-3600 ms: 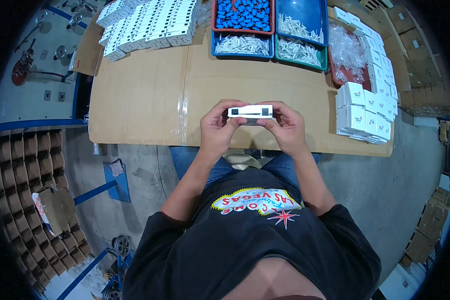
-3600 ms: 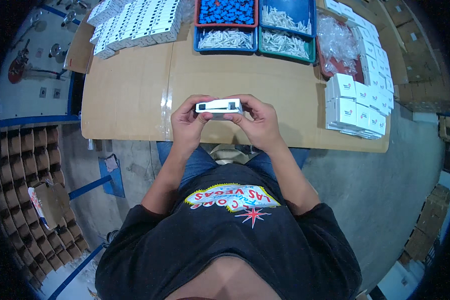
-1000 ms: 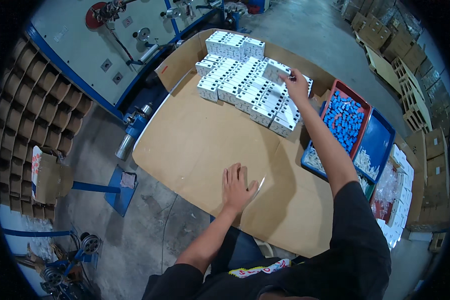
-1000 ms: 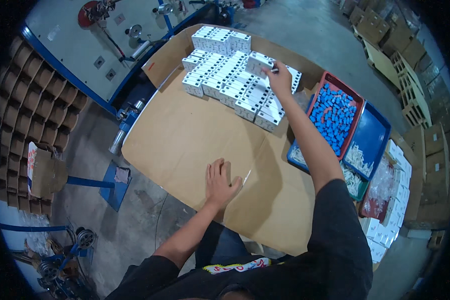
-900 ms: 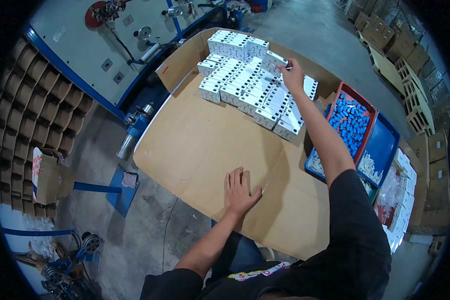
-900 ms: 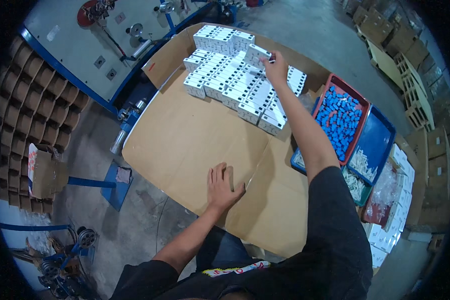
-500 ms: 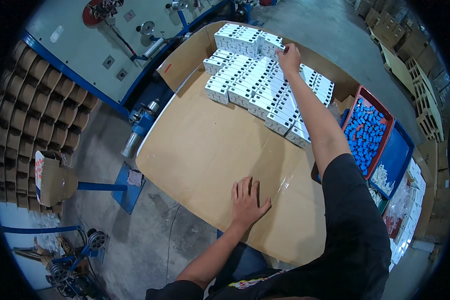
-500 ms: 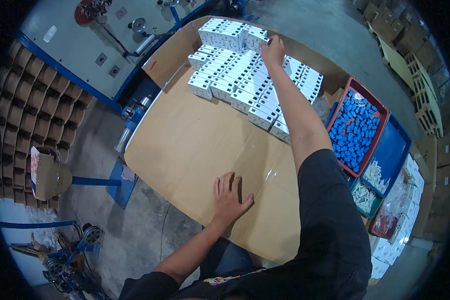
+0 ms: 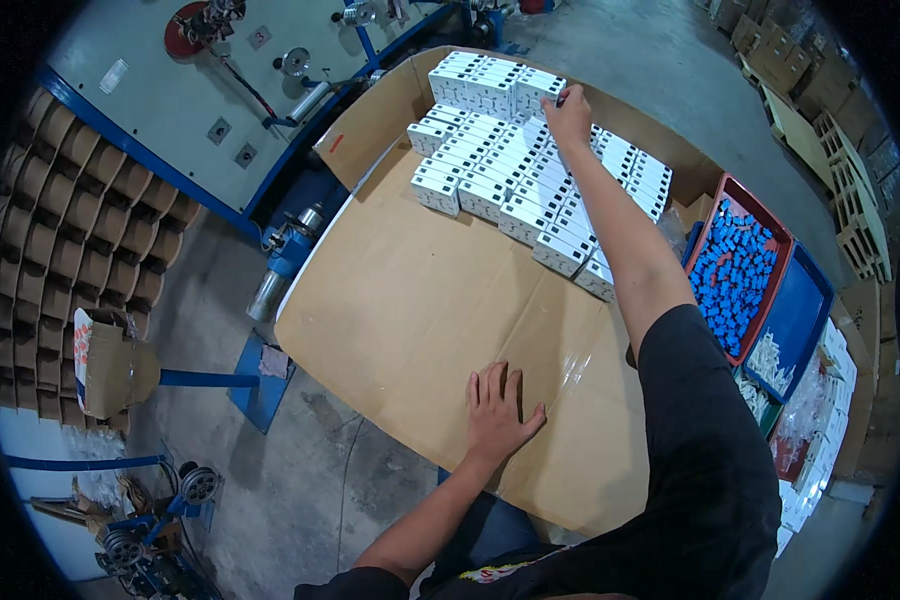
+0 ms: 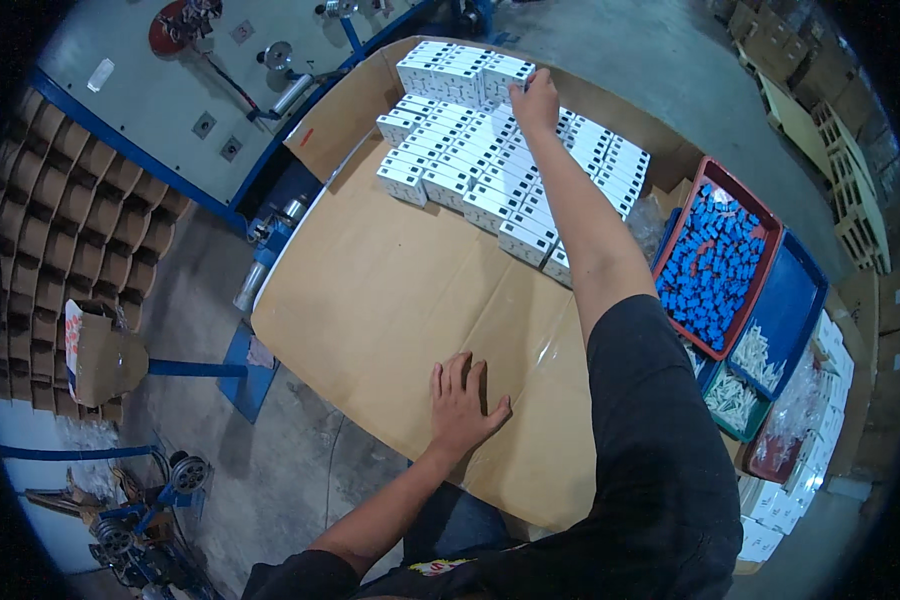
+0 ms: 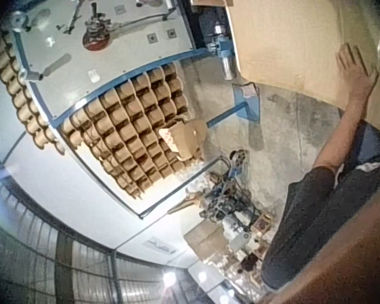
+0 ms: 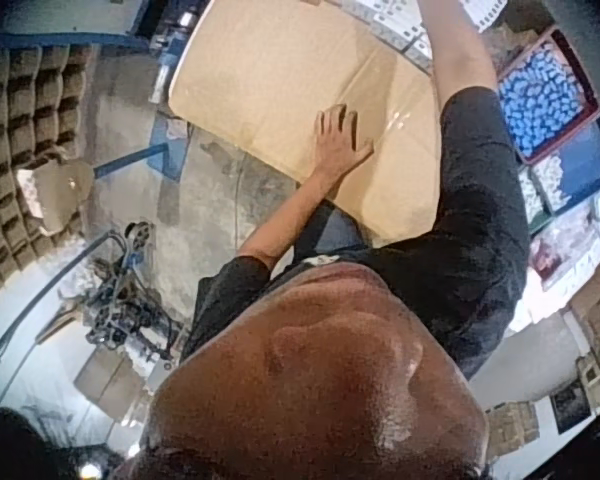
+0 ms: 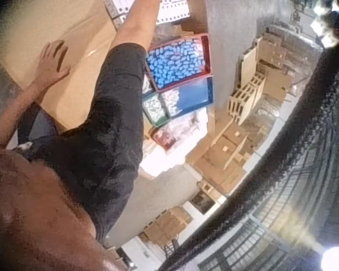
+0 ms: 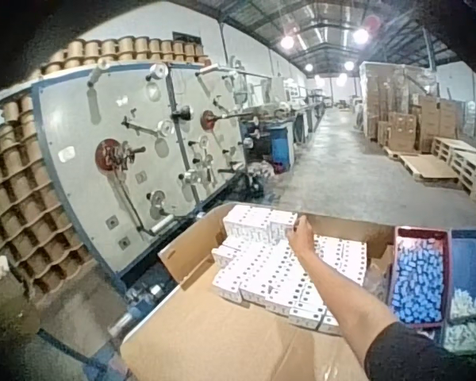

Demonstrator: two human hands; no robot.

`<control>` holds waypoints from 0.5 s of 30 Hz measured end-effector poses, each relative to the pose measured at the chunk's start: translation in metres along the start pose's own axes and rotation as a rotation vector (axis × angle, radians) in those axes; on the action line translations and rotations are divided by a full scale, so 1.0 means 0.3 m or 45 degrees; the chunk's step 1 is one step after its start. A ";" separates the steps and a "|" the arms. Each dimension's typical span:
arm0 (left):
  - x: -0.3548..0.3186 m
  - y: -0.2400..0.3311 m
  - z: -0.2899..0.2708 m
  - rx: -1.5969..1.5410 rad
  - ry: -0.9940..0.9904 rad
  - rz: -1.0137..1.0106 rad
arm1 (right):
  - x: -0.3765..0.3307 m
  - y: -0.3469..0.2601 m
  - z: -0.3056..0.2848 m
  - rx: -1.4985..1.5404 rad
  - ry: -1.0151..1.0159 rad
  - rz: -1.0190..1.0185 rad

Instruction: The person assembles small electrical components by hand at a workbench. They place white plastic pieces and blue caps into small white boxes, then close the boxes and stack them. The person also handles a small plastic bag containing additional parts.

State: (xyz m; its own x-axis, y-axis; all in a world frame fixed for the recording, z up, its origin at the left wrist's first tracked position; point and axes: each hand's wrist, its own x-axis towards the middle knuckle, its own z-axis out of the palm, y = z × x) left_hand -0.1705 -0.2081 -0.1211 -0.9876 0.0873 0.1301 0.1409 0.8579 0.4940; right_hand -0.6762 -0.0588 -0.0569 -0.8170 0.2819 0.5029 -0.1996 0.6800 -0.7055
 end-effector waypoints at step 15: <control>-0.013 0.004 0.005 0.054 0.057 0.029 | -0.460 -0.077 -0.368 0.307 0.075 -0.062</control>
State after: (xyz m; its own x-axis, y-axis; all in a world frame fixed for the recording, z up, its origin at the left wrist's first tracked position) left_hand -0.1666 -0.2068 -0.1223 -0.9800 0.0849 0.1797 0.1592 0.8768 0.4537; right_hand -0.4990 -0.0388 -0.0548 -0.7717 0.2965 0.5627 -0.3673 0.5146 -0.7748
